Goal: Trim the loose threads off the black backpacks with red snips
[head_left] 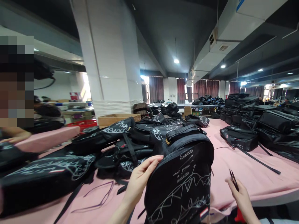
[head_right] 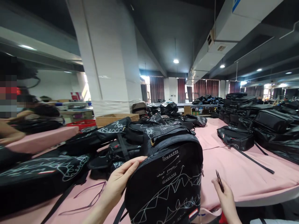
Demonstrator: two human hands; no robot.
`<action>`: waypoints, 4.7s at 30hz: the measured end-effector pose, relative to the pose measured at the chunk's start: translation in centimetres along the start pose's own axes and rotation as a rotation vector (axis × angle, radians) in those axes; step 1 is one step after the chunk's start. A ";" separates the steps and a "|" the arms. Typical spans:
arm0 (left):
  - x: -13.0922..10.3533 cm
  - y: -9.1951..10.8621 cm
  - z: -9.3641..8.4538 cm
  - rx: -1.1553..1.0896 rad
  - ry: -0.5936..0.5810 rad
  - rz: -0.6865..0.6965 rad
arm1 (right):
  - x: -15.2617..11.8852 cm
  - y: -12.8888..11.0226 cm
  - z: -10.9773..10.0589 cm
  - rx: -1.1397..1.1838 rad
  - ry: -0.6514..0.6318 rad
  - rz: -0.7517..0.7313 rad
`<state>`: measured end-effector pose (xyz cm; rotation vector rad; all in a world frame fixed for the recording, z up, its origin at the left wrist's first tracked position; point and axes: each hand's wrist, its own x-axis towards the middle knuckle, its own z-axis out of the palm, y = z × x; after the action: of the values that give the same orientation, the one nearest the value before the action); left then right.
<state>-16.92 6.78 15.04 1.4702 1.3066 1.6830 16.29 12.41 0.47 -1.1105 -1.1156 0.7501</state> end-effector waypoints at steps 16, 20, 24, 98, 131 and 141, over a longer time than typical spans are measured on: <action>1.0 -1.2 -0.6 0.488 -0.087 0.317 | 9.6 -6.0 8.0 -0.065 -0.027 -0.277; 2.6 -1.5 0.4 0.676 -0.025 0.427 | 9.0 -5.6 8.4 -0.087 -0.014 -0.292; 5.3 -2.2 -1.0 0.670 -0.093 0.469 | 6.8 -5.4 7.6 -0.103 -0.067 -0.337; 7.1 5.2 11.5 1.072 -0.139 0.914 | 4.5 -15.9 6.7 -0.489 -0.377 -0.657; 5.7 -1.8 -2.8 0.299 -0.239 -0.026 | 10.7 -10.4 10.5 -0.260 -0.162 -0.508; -0.2 -3.5 5.9 0.530 -0.449 0.600 | 17.4 -12.1 11.1 -0.204 -0.025 -0.386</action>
<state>-11.93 9.79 11.40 2.5789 1.1653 1.2246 10.32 27.77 17.89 -1.0125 -1.4004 0.3531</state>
